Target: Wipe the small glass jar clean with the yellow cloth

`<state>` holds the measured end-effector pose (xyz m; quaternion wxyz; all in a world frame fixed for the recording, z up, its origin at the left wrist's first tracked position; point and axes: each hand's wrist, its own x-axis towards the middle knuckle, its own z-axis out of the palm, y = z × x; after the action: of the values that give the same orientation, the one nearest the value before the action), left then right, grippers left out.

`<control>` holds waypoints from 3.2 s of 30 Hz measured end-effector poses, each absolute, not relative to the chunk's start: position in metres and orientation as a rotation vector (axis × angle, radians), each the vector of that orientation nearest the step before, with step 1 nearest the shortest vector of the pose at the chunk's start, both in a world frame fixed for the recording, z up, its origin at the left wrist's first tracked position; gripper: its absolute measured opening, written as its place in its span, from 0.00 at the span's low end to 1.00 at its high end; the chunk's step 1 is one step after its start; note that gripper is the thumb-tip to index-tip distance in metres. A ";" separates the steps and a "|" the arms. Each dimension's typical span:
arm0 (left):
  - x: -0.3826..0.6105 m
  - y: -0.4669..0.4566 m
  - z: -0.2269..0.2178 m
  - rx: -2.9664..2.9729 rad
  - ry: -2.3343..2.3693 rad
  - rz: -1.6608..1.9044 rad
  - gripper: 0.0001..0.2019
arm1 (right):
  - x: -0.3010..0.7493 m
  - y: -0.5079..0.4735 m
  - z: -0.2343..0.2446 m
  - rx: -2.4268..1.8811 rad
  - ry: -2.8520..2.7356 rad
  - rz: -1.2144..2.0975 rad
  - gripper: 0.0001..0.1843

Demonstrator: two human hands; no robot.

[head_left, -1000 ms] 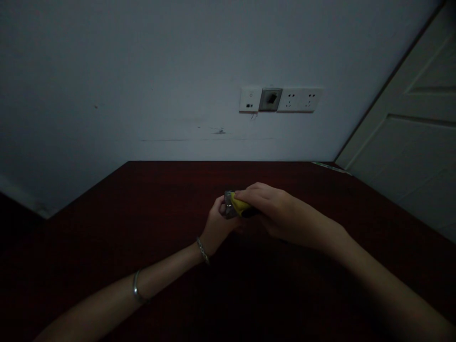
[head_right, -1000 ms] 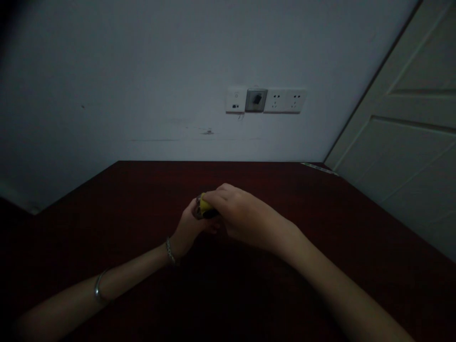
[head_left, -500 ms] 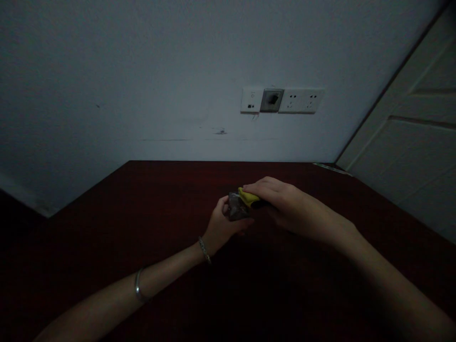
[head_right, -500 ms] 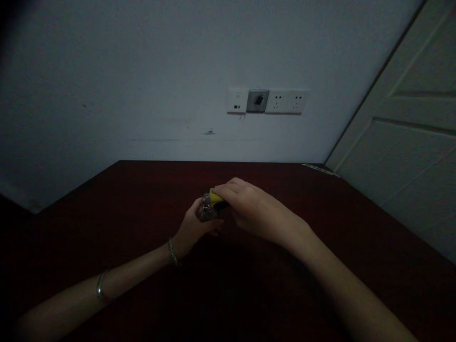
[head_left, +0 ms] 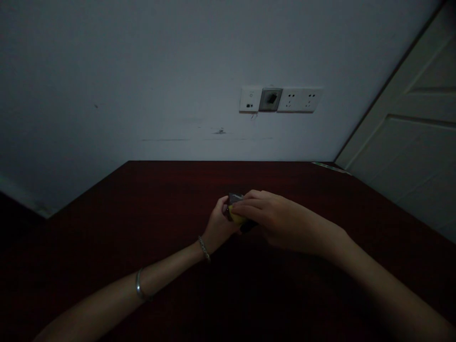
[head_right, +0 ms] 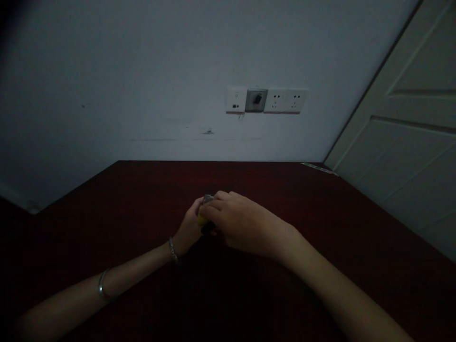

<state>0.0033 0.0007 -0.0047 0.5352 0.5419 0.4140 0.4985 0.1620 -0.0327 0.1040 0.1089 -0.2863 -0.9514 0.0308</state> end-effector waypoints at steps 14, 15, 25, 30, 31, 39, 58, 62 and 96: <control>-0.002 0.005 -0.010 1.247 0.947 1.008 0.33 | 0.197 0.000 0.094 -0.947 -2.348 0.179 0.25; -0.002 0.005 -0.010 1.255 0.940 1.000 0.33 | 0.197 0.002 0.093 -0.953 -2.327 0.184 0.24; 0.001 0.008 0.023 1.284 0.921 0.965 0.31 | 0.198 0.006 0.090 -0.973 -2.154 0.217 0.24; 0.004 0.013 0.044 1.324 0.924 0.988 0.29 | 0.196 0.008 0.088 -0.937 -2.035 0.155 0.21; 0.006 0.014 0.046 1.327 0.917 0.998 0.28 | 0.197 0.010 0.087 -0.933 -2.007 0.153 0.21; 0.014 0.021 0.049 1.334 0.922 1.026 0.26 | 0.196 0.023 0.075 -0.897 -1.892 0.174 0.20; 0.007 0.016 0.053 1.309 0.954 0.870 0.24 | 0.186 0.018 0.063 -0.736 -2.198 0.441 0.55; 0.007 0.018 0.051 1.312 0.976 0.861 0.19 | 0.178 0.021 0.053 -0.717 -2.192 0.351 0.59; -0.006 0.036 0.031 1.736 0.583 0.908 0.53 | 0.162 0.015 0.046 -0.900 -1.735 0.485 0.55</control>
<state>-0.0058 0.0364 0.0310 0.5216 0.7246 0.2432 0.3792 0.1622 0.0147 0.0464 0.5344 -0.3776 -0.7283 0.2034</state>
